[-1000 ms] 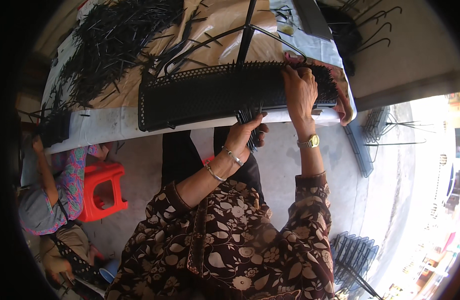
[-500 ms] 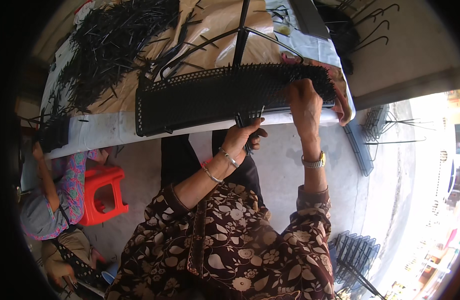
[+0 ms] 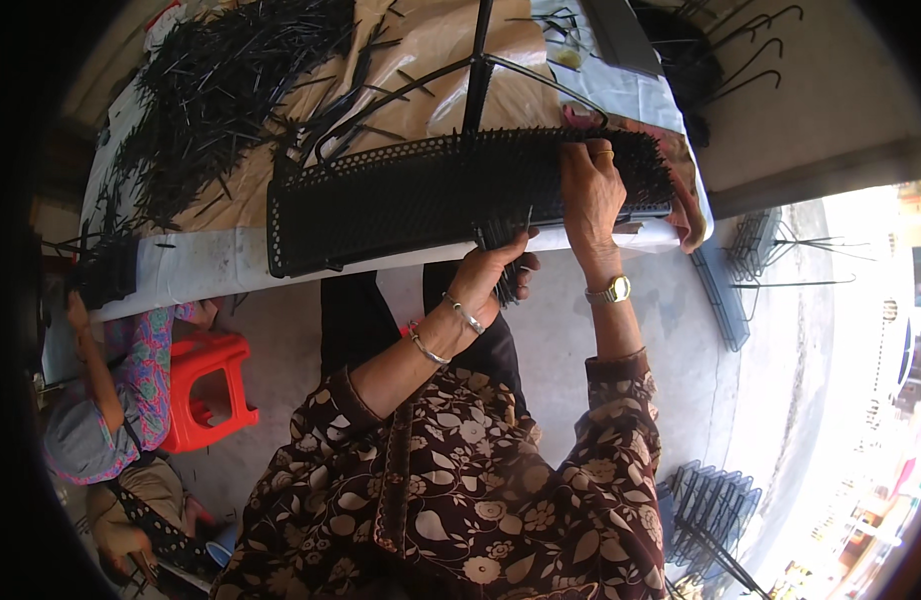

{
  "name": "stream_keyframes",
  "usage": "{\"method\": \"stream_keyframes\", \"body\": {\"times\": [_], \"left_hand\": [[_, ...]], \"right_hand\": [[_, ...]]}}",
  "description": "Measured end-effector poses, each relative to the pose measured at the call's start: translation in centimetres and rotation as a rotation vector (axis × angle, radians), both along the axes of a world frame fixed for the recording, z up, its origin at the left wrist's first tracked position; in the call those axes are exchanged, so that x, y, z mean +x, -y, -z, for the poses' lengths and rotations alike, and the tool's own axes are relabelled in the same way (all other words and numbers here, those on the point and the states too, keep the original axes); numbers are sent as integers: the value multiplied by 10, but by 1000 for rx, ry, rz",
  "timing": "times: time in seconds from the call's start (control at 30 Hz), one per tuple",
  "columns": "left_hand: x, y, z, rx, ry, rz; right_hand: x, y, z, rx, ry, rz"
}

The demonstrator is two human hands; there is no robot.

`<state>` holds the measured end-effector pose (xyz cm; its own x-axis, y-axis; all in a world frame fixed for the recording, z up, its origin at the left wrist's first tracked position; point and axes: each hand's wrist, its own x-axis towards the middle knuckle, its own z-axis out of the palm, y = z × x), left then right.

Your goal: The recorder is manually inserting bristles into a hairbrush frame at a workstation.

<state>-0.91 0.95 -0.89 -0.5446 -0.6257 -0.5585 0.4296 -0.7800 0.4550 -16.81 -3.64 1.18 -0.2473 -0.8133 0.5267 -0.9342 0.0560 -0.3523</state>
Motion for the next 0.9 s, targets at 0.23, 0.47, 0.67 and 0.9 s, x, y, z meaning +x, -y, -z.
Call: {"method": "stream_keyframes", "body": {"times": [0.23,0.47,0.67,0.9], "left_hand": [[0,0,0,18,-28,-4],[-3,-2,-2,-18,25,18],[-4,1,5,47,21,-10],[-7,-4,3,94,22,-85]], "right_hand": [[1,-24,-16,11,47,-16],[3,-49,-31,467,798,-367],[-6,-33,-35,-103,289,15],[-14,-7,-18,-221,140,46]]}}
